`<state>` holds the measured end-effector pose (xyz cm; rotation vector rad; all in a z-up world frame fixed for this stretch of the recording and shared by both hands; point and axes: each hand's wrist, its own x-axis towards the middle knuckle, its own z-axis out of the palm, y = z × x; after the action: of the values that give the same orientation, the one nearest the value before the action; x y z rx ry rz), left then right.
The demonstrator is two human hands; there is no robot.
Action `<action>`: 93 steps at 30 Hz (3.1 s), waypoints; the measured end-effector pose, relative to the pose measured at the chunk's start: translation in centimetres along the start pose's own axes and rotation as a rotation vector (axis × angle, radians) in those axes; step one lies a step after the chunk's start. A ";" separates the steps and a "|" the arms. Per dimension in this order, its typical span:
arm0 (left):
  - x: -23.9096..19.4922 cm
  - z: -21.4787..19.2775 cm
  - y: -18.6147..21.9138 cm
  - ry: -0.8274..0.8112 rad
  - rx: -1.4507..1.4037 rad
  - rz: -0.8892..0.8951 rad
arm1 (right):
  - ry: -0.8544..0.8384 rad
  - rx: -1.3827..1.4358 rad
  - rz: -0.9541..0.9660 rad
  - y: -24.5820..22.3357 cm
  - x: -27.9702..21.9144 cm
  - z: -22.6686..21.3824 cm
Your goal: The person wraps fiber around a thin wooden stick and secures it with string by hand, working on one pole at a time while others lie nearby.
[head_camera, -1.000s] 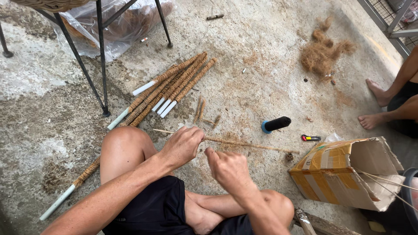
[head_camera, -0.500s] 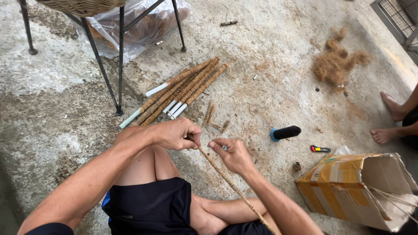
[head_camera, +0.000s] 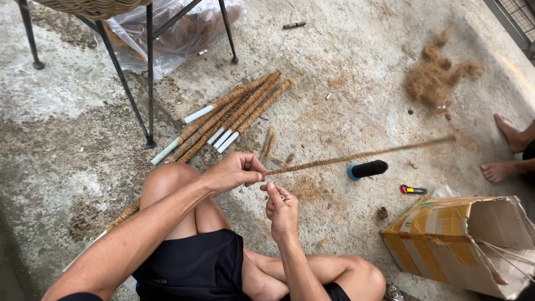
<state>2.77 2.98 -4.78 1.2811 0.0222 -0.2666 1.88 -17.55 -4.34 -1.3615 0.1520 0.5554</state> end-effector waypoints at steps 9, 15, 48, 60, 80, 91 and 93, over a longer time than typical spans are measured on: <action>-0.5 3.5 0.3 0.170 0.276 -0.075 | 0.146 -0.639 -0.501 0.5 -2.6 0.1; -1.6 5.4 2.0 0.224 0.478 -0.018 | 0.098 -1.206 -0.927 -1.7 -4.4 0.3; -0.7 1.1 2.8 0.005 -0.085 0.004 | -0.025 0.002 -0.186 -0.9 0.1 1.1; -3.5 9.5 3.5 0.310 0.602 0.327 | 0.150 0.177 -0.290 -1.4 -2.0 -0.7; -3.1 7.2 -0.1 -0.002 -0.329 -0.152 | 0.005 0.043 -0.291 -2.3 -3.3 -4.6; -4.1 8.2 -1.8 -0.075 -0.815 -0.328 | -0.087 0.032 -0.311 -1.5 -3.7 -5.8; -4.2 8.4 -2.6 -0.089 -0.813 -0.332 | -0.061 -0.001 -0.296 -1.6 -3.9 -5.9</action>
<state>-2.90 -4.90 -4.06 0.4494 0.2449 -0.5339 0.48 -24.50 -2.63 -1.3365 -0.0992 0.3472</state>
